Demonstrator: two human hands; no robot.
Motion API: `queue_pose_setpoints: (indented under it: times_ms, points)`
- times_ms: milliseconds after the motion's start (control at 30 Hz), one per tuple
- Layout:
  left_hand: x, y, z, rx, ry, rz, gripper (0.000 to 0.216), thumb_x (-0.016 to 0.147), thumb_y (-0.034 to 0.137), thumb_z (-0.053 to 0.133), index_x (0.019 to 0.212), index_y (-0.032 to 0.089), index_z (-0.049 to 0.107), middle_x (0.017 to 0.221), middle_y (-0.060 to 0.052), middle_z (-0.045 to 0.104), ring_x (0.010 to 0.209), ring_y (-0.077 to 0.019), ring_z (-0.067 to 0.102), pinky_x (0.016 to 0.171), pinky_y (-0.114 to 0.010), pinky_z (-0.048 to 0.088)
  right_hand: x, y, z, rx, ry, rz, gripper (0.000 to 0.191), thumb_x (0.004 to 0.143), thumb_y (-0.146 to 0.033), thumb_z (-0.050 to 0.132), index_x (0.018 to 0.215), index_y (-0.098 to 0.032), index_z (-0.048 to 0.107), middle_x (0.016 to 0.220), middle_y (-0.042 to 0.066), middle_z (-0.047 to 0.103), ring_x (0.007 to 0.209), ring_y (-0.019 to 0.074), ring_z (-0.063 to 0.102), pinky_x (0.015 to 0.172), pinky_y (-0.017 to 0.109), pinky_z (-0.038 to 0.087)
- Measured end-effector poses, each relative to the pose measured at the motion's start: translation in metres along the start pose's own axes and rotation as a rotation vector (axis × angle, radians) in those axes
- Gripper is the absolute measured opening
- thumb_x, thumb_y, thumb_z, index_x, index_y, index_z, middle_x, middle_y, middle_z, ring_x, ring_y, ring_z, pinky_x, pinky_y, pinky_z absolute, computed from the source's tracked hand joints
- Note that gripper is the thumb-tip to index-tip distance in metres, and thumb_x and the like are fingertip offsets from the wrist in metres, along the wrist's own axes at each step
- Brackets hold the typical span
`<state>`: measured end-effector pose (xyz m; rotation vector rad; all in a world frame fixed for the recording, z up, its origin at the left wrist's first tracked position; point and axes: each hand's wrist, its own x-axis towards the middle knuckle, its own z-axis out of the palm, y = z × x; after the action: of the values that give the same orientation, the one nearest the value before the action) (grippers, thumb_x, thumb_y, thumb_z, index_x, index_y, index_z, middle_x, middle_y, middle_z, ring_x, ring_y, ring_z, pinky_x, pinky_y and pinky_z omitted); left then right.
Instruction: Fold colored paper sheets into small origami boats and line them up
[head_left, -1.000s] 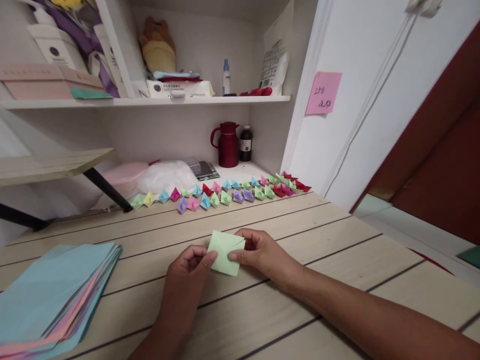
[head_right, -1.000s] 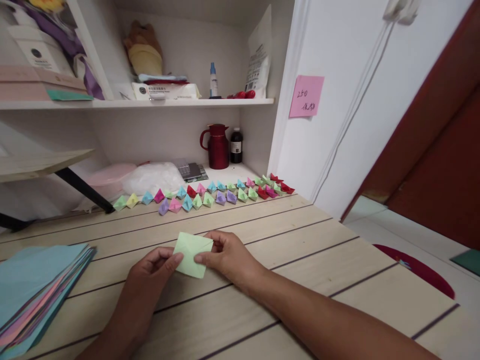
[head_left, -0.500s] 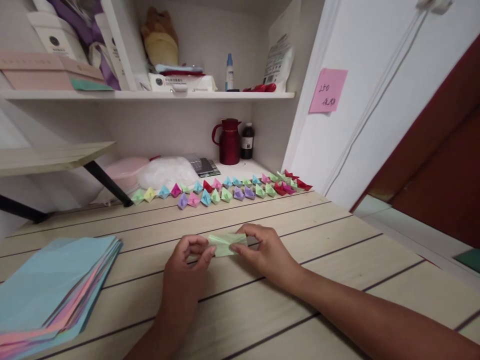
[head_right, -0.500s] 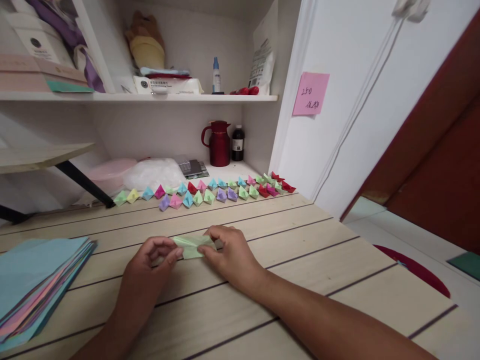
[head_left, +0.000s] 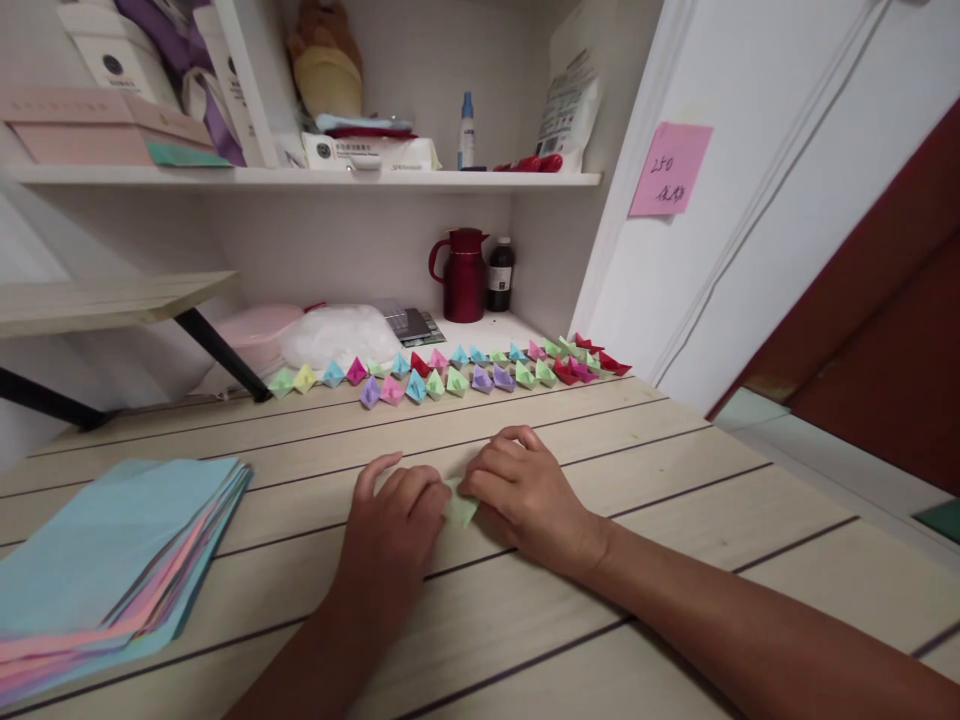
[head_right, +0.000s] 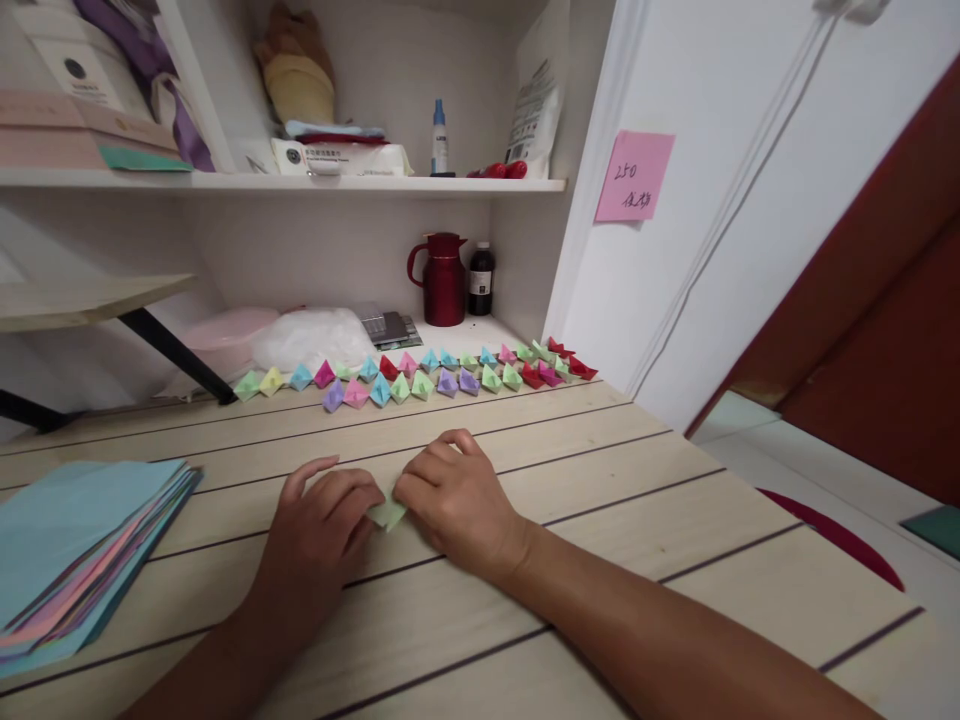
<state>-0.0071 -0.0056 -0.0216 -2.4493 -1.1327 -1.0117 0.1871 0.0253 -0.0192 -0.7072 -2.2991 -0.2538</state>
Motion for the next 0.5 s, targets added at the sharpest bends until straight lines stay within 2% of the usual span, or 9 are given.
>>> queue_pose_setpoints:
  times_ms: [100, 233, 333, 400, 500]
  points:
    - [0.0, -0.004, 0.001, 0.003, -0.038, -0.027, 0.018, 0.091, 0.016, 0.045, 0.095, 0.02, 0.061, 0.088, -0.002, 0.069, 0.085, -0.0179, 0.064, 0.099, -0.045, 0.033, 0.001, -0.002, 0.002, 0.076, 0.005, 0.053, 0.014, 0.085, -0.01, 0.052, 0.084, -0.019, 0.064, 0.079, 0.002, 0.067, 0.077, 0.0163, 0.054, 0.082, 0.035, 0.032]
    - [0.001, -0.01, 0.006, -0.001, -0.047, -0.069, 0.015, 0.089, 0.015, 0.05, 0.086, 0.022, 0.063, 0.079, 0.002, 0.069, 0.078, -0.016, 0.064, 0.097, -0.043, 0.033, 0.001, 0.003, 0.009, 0.338, -0.006, 0.311, 0.011, 0.08, -0.01, 0.062, 0.081, -0.02, 0.065, 0.08, 0.0, 0.071, 0.08, 0.0153, 0.061, 0.08, 0.03, 0.035]
    - [0.002, -0.012, 0.009, -0.018, -0.036, -0.099, 0.013, 0.089, 0.018, 0.053, 0.082, 0.023, 0.063, 0.077, 0.003, 0.07, 0.076, -0.0153, 0.064, 0.095, -0.041, 0.035, 0.0, 0.009, 0.013, 0.441, -0.036, 0.455, 0.003, 0.081, -0.019, 0.068, 0.081, -0.022, 0.068, 0.081, -0.001, 0.072, 0.079, 0.0162, 0.063, 0.081, 0.03, 0.037]
    - [0.002, -0.013, 0.01, -0.025, -0.042, -0.111, 0.014, 0.09, 0.021, 0.053, 0.08, 0.022, 0.062, 0.076, 0.003, 0.07, 0.075, -0.0153, 0.064, 0.095, -0.04, 0.035, -0.001, 0.012, 0.014, 0.443, -0.049, 0.474, 0.002, 0.081, -0.024, 0.07, 0.082, -0.022, 0.069, 0.082, 0.0, 0.073, 0.079, 0.017, 0.063, 0.081, 0.031, 0.038]
    - [0.003, -0.011, 0.008, -0.035, -0.05, -0.119, 0.014, 0.089, 0.019, 0.052, 0.08, 0.023, 0.062, 0.077, 0.003, 0.069, 0.076, -0.0149, 0.064, 0.097, -0.041, 0.034, 0.0, 0.011, 0.013, 0.41, -0.049, 0.428, 0.003, 0.081, -0.019, 0.069, 0.079, -0.021, 0.067, 0.081, 0.0, 0.072, 0.08, 0.0166, 0.062, 0.082, 0.031, 0.036]
